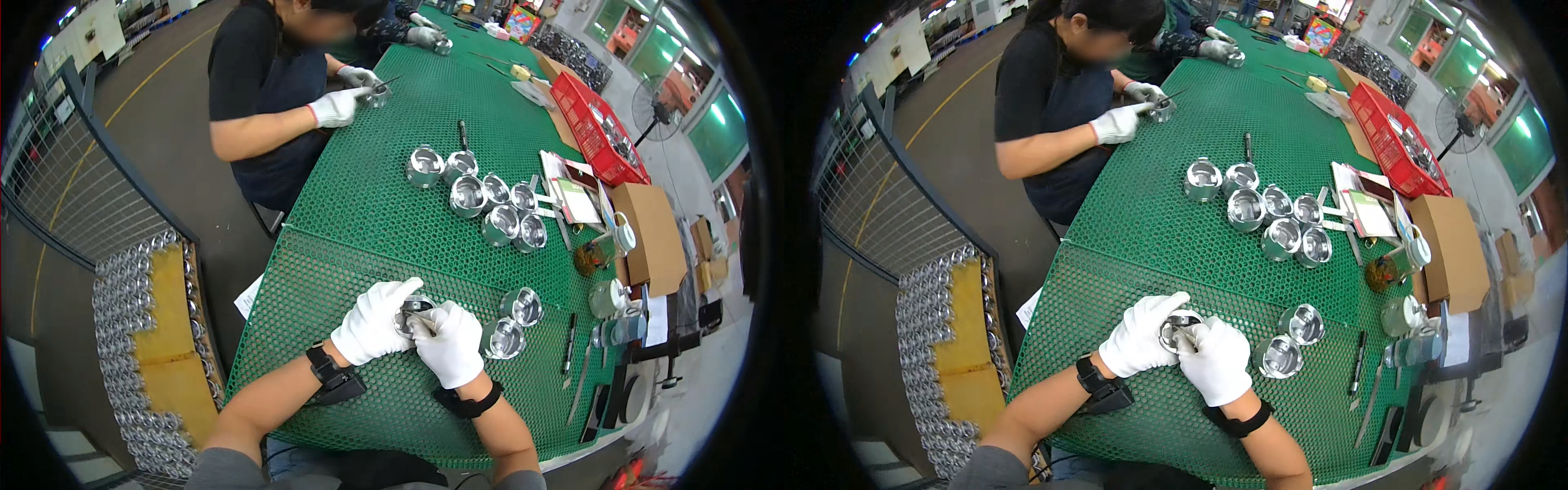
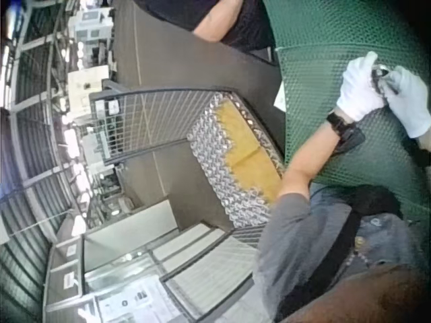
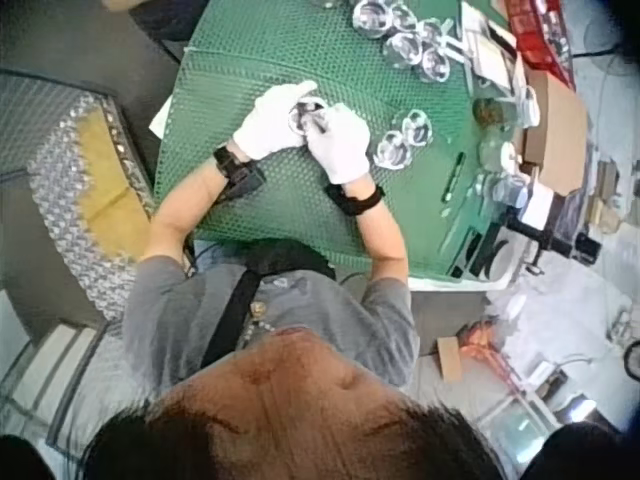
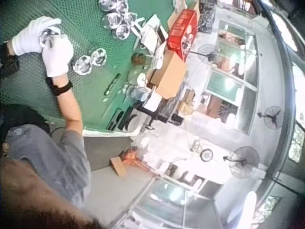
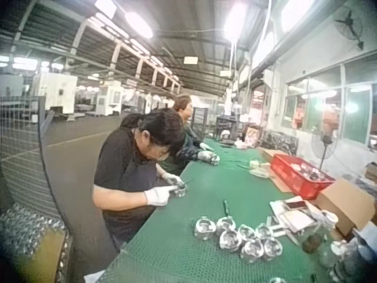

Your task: Cleaning and inspecting metal pistons with a cloth at a workstation.

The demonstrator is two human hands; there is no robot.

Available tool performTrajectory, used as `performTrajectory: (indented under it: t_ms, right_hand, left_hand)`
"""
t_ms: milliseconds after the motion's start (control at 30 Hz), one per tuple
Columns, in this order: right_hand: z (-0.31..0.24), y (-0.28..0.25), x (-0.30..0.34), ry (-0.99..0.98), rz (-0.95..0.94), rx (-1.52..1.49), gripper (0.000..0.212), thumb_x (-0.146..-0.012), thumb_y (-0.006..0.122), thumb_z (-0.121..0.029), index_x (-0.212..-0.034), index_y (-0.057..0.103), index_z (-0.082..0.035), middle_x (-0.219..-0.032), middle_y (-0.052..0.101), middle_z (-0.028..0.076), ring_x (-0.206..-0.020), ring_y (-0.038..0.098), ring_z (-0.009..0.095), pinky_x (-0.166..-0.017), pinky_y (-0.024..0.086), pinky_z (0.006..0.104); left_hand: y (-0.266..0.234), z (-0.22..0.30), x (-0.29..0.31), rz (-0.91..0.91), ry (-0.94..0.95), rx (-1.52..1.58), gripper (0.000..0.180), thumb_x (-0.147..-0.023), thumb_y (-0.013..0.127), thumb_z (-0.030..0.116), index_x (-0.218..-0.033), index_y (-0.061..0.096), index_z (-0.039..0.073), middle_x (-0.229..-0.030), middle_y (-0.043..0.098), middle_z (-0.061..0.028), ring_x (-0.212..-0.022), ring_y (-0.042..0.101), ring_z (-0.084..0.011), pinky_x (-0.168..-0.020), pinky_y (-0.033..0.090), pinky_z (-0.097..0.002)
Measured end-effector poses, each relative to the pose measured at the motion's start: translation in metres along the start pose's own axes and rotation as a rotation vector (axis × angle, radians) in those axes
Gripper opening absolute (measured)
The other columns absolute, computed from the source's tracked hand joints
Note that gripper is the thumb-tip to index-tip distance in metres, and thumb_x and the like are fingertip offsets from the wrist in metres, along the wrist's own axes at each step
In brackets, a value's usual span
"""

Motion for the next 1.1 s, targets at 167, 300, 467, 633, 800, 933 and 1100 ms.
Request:
performTrajectory:
  t_ms: [167, 300, 467, 633, 800, 933, 1100]
  right_hand:
    - [-0.002, 0.005, -0.001, -0.048, -0.002, 0.056, 0.021, -0.075, 0.084, -0.021, -0.08, 0.066, -0.013, -0.075, 0.059, 0.007, -0.065, 0.061, 0.029, -0.059, 0.047, 0.0446]
    - [-0.002, 0.011, 0.004, -0.092, 0.021, 0.132, 0.02, -0.077, 0.081, -0.023, -0.084, 0.065, -0.012, -0.082, 0.061, 0.006, -0.07, 0.061, 0.028, -0.063, 0.047, 0.0444]
    - [0.003, 0.007, 0.001, -0.188, -0.004, -0.016, 0.018, -0.075, 0.082, -0.015, -0.086, 0.067, -0.014, -0.079, 0.06, 0.006, -0.07, 0.061, 0.031, -0.063, 0.048, 0.045]
    - [0.008, -0.005, -0.012, -0.304, -0.128, -0.057, 0.017, -0.076, 0.081, -0.018, -0.09, 0.072, -0.017, -0.075, 0.061, 0.005, -0.066, 0.06, 0.029, -0.072, 0.045, 0.0432]
    - [0.017, -0.011, -0.018, -0.244, -0.294, 0.011, 0.017, -0.074, 0.082, -0.02, -0.089, 0.075, -0.017, -0.077, 0.062, 0.006, -0.066, 0.06, 0.028, -0.065, 0.046, 0.0431]
    - [0.023, -0.023, -0.031, -0.22, -0.289, -0.046, 0.014, -0.071, 0.083, -0.023, -0.083, 0.078, -0.017, -0.082, 0.066, 0.006, -0.069, 0.064, 0.027, -0.061, 0.047, 0.0424]
    - [0.033, -0.018, -0.043, -0.306, -0.391, -0.03, 0.017, -0.069, 0.084, -0.028, -0.08, 0.079, -0.015, -0.081, 0.067, 0.005, -0.073, 0.066, 0.027, -0.065, 0.051, 0.0405]
  left_hand:
    - [0.0, 0.004, -0.001, 0.025, 0.025, -0.071, 0.072, -0.073, 0.083, 0.025, -0.137, 0.057, 0.006, -0.111, 0.065, -0.0148, -0.097, 0.064, -0.0363, -0.083, 0.055, -0.0463]
    - [0.002, 0.003, -0.002, 0.056, 0.052, -0.081, 0.068, -0.075, 0.081, 0.022, -0.136, 0.057, 0.006, -0.109, 0.065, -0.0148, -0.093, 0.064, -0.0359, -0.08, 0.056, -0.0462]
    - [0.0, 0.005, -0.004, 0.058, 0.051, -0.056, 0.072, -0.072, 0.083, 0.023, -0.137, 0.057, 0.008, -0.11, 0.065, -0.0152, -0.093, 0.064, -0.0364, -0.08, 0.056, -0.0468]
    - [0.0, 0.001, -0.003, 0.024, 0.046, -0.037, 0.085, -0.062, 0.091, 0.03, -0.136, 0.058, 0.008, -0.111, 0.065, -0.0158, -0.095, 0.064, -0.0362, -0.081, 0.056, -0.0465]
    - [-0.005, 0.004, -0.005, 0.042, 0.101, -0.066, 0.095, -0.059, 0.097, 0.041, -0.137, 0.057, 0.005, -0.109, 0.067, -0.014, -0.094, 0.065, -0.0337, -0.081, 0.056, -0.045]
    - [-0.004, 0.0, -0.001, -0.016, 0.077, 0.02, 0.091, -0.065, 0.096, 0.036, -0.139, 0.054, 0.003, -0.105, 0.068, -0.0142, -0.091, 0.068, -0.0335, -0.078, 0.057, -0.0439]
    - [-0.008, 0.006, -0.008, -0.066, 0.036, 0.088, 0.095, -0.064, 0.096, 0.031, -0.142, 0.05, 0.001, -0.11, 0.07, -0.0162, -0.094, 0.07, -0.0349, -0.08, 0.058, -0.0444]
Point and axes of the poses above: each hand's wrist, its own x-axis away from the middle knuckle, its own y-axis out of the palm, z = x × y, the point moved 3 cm from there along -x, towards the middle knuckle
